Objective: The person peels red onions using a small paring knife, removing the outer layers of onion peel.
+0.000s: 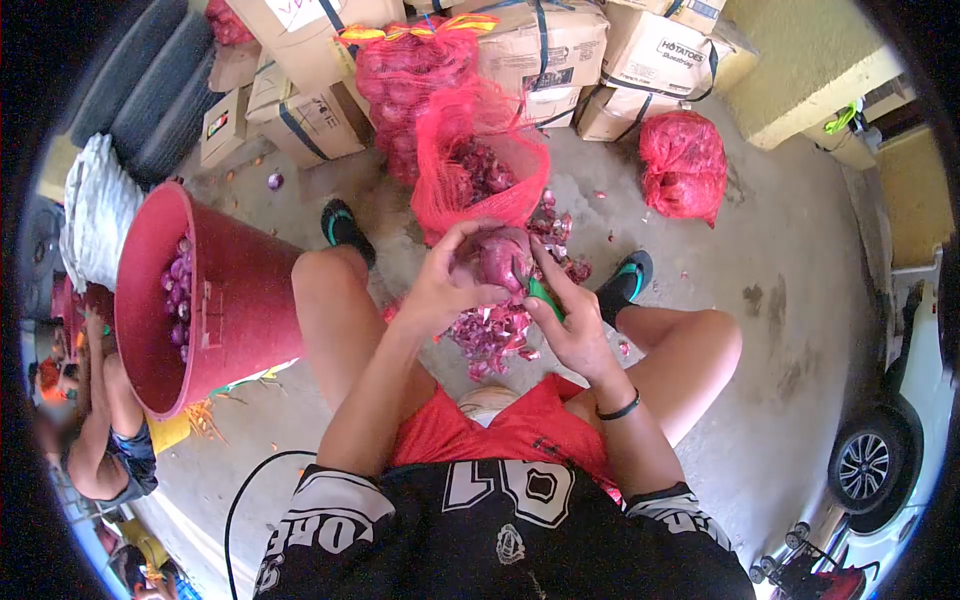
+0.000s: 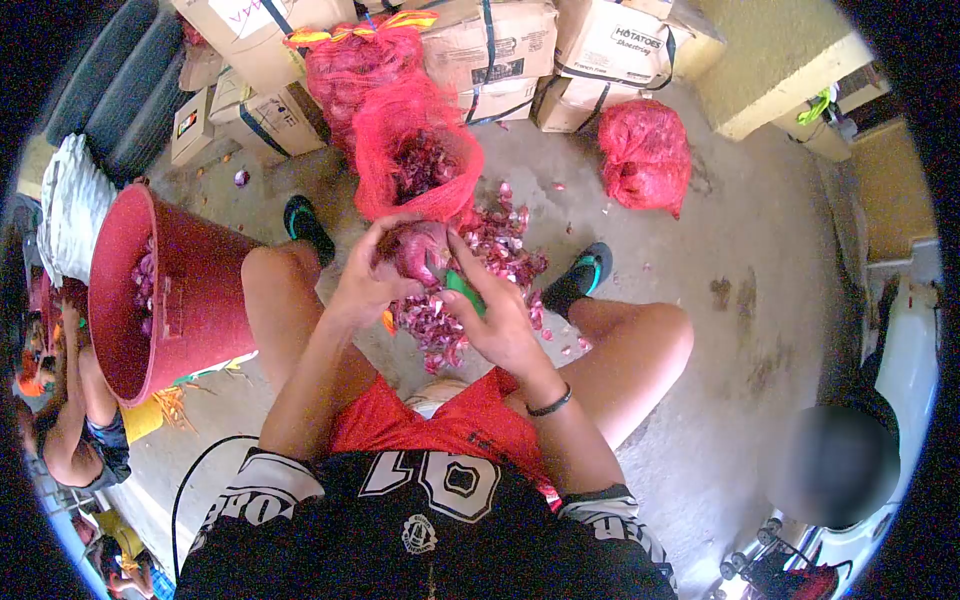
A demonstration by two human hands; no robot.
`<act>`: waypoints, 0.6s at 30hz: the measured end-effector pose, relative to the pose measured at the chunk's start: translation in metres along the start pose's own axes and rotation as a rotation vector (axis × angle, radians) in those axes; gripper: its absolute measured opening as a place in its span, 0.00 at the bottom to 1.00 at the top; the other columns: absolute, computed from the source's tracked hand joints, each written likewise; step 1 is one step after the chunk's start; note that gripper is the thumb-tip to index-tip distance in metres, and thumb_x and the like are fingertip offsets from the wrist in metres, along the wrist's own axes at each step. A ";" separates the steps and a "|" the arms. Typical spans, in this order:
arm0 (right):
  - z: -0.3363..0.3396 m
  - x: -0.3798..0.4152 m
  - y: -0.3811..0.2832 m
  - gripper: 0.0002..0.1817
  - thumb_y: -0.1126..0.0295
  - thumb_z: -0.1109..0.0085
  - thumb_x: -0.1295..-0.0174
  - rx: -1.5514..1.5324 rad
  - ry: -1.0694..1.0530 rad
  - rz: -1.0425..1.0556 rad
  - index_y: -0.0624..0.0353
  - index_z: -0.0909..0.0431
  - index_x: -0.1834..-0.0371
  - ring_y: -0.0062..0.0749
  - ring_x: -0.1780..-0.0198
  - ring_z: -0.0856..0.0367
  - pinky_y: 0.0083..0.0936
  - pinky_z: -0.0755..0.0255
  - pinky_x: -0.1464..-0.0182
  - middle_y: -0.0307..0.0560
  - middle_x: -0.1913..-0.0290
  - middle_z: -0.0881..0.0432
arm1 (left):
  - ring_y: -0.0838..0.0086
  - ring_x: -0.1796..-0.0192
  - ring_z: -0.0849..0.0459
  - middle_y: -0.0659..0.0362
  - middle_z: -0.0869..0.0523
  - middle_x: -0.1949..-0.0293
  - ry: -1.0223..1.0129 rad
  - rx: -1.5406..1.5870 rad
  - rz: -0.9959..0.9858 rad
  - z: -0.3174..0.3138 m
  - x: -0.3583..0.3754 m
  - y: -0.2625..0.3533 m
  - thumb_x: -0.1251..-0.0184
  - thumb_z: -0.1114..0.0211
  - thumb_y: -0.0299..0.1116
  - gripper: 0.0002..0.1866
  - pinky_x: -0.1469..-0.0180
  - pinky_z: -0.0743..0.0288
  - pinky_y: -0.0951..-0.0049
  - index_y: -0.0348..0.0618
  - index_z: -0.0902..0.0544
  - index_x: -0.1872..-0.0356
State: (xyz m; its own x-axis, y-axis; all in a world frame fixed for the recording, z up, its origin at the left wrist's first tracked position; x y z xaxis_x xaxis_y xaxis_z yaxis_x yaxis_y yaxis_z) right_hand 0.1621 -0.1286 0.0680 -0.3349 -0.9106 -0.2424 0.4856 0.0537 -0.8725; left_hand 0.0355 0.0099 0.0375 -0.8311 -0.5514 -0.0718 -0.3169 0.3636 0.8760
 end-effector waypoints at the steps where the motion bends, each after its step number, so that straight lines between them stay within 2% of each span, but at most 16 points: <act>1: 0.002 0.002 0.000 0.35 0.73 0.38 0.39 0.001 0.006 0.006 0.61 0.38 0.28 0.46 0.58 0.15 0.34 0.24 0.53 0.64 0.56 0.18 | 0.69 0.38 0.26 0.56 0.25 0.41 -0.005 0.026 -0.003 -0.001 0.001 -0.001 0.54 0.24 0.18 0.39 0.34 0.30 0.66 0.38 0.31 0.37; 4: 0.005 0.010 0.001 0.31 0.74 0.38 0.40 -0.032 0.018 -0.062 0.62 0.33 0.31 0.46 0.56 0.15 0.33 0.25 0.51 0.64 0.53 0.18 | 0.69 0.42 0.22 0.55 0.22 0.45 0.000 0.153 0.065 -0.006 0.001 -0.006 0.49 0.25 0.21 0.33 0.37 0.27 0.66 0.37 0.29 0.40; 7: 0.003 0.014 0.006 0.28 0.74 0.39 0.39 -0.031 0.080 -0.023 0.63 0.30 0.33 0.46 0.54 0.15 0.33 0.25 0.49 0.63 0.52 0.17 | 0.70 0.45 0.20 0.55 0.19 0.48 0.032 0.351 0.296 0.000 0.001 -0.017 0.45 0.27 0.23 0.28 0.38 0.26 0.67 0.36 0.28 0.42; 10: 0.000 0.016 0.010 0.27 0.75 0.39 0.39 -0.024 0.110 -0.023 0.63 0.29 0.34 0.42 0.53 0.15 0.31 0.25 0.47 0.62 0.51 0.17 | 0.71 0.46 0.19 0.56 0.18 0.50 0.055 0.427 0.388 -0.001 0.003 -0.016 0.44 0.28 0.22 0.27 0.39 0.25 0.68 0.36 0.28 0.42; 13: 0.001 0.016 0.011 0.26 0.76 0.41 0.37 -0.142 0.070 -0.181 0.63 0.29 0.34 0.38 0.49 0.16 0.31 0.27 0.43 0.61 0.48 0.17 | 0.71 0.45 0.20 0.56 0.19 0.49 0.006 -0.019 0.180 -0.006 0.002 -0.011 0.44 0.29 0.20 0.27 0.39 0.25 0.69 0.36 0.28 0.42; 16: -0.003 0.015 0.025 0.23 0.74 0.45 0.32 -0.120 0.145 -0.014 0.61 0.29 0.33 0.27 0.60 0.17 0.25 0.24 0.56 0.49 0.54 0.14 | 0.72 0.43 0.21 0.56 0.20 0.47 -0.039 -0.124 -0.001 -0.015 0.003 -0.006 0.45 0.29 0.19 0.29 0.38 0.27 0.70 0.37 0.28 0.41; 18: -0.003 0.022 0.027 0.22 0.71 0.49 0.29 -0.489 0.100 -0.267 0.59 0.30 0.32 0.19 0.71 0.25 0.19 0.31 0.67 0.40 0.63 0.18 | 0.72 0.41 0.23 0.56 0.21 0.44 -0.060 -0.072 0.019 -0.011 0.001 -0.010 0.46 0.30 0.18 0.31 0.37 0.28 0.70 0.37 0.29 0.39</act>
State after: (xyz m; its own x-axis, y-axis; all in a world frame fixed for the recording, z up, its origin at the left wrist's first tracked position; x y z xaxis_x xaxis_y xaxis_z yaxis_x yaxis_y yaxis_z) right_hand 0.1653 -0.1459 0.0376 -0.4807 -0.8769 -0.0048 -0.0493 0.0325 -0.9983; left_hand 0.0425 -0.0027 0.0338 -0.8631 -0.4985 -0.0811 -0.2689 0.3176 0.9093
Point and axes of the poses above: each hand's wrist, its own x-axis away from the middle knuckle, its own z-axis out of the back of the hand, y = z × x, the point moved 2 cm from there along -x, towards the middle knuckle
